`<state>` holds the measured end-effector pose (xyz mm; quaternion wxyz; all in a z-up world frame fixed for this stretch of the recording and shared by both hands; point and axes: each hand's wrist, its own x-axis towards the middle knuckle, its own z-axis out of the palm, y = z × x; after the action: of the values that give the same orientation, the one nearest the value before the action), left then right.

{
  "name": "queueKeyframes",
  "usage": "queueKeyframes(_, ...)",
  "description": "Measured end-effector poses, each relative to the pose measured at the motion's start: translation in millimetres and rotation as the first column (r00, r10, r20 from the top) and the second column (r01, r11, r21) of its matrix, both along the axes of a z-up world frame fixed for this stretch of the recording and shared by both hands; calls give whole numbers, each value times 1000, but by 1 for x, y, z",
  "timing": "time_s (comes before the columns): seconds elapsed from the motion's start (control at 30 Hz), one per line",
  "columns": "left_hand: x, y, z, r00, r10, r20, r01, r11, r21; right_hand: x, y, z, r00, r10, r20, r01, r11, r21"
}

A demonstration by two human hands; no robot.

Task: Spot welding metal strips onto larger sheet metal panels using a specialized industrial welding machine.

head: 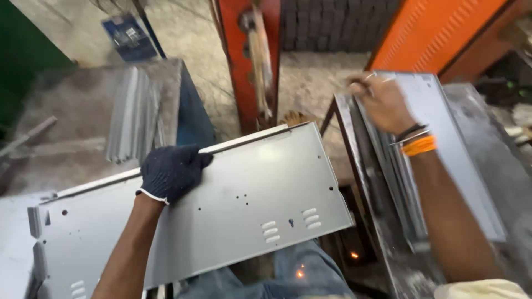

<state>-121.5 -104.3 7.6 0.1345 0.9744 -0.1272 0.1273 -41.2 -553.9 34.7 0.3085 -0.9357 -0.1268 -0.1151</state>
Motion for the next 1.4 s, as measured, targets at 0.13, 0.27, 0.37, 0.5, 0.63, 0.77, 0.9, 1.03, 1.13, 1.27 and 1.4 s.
queueKeyframes(0.13,-32,-32,-35,997,-78,13,79,995,-63,-62,-27,-22,1000,-12,-7,11,991,-133)
queueKeyframes(0.27,-52,-63,-79,994,-58,-95,56,998,-22,-119,27,-59,970,240,-50,-243,921,-305)
queueKeyframes(0.37,-62,-74,-110,987,-110,-116,110,994,-11,-142,60,-93,948,309,-74,-313,866,-390)
queueKeyframes(0.5,-85,-82,-115,981,-104,-162,96,994,-58,-163,74,-123,929,319,-188,-367,858,-359)
queueKeyframes(0.63,-96,-78,-122,963,-128,-239,121,992,-45,-169,80,-139,937,312,-158,-347,885,-310)
queueKeyframes(0.77,-99,-77,-116,940,-209,-268,178,975,-136,-172,84,-152,951,277,-137,-309,881,-359)
queueKeyframes(0.9,-96,-79,-124,944,-142,-298,123,989,-82,-168,87,-151,960,250,-123,-279,877,-392)
queueKeyframes(1.03,-95,-83,-122,941,-81,-330,74,997,-33,-169,94,-160,961,265,76,-180,813,-554)
queueKeyframes(1.13,-95,-84,-120,924,-85,-374,61,995,-74,-165,105,-161,966,223,-129,-256,893,-371)
queueKeyframes(1.27,-89,-86,-126,905,-74,-418,67,997,-30,-161,129,-166,948,252,-195,-279,952,-125)
queueKeyframes(1.4,-88,-85,-128,903,-60,-426,79,996,27,-163,154,-168,920,379,-98,-391,907,-156)
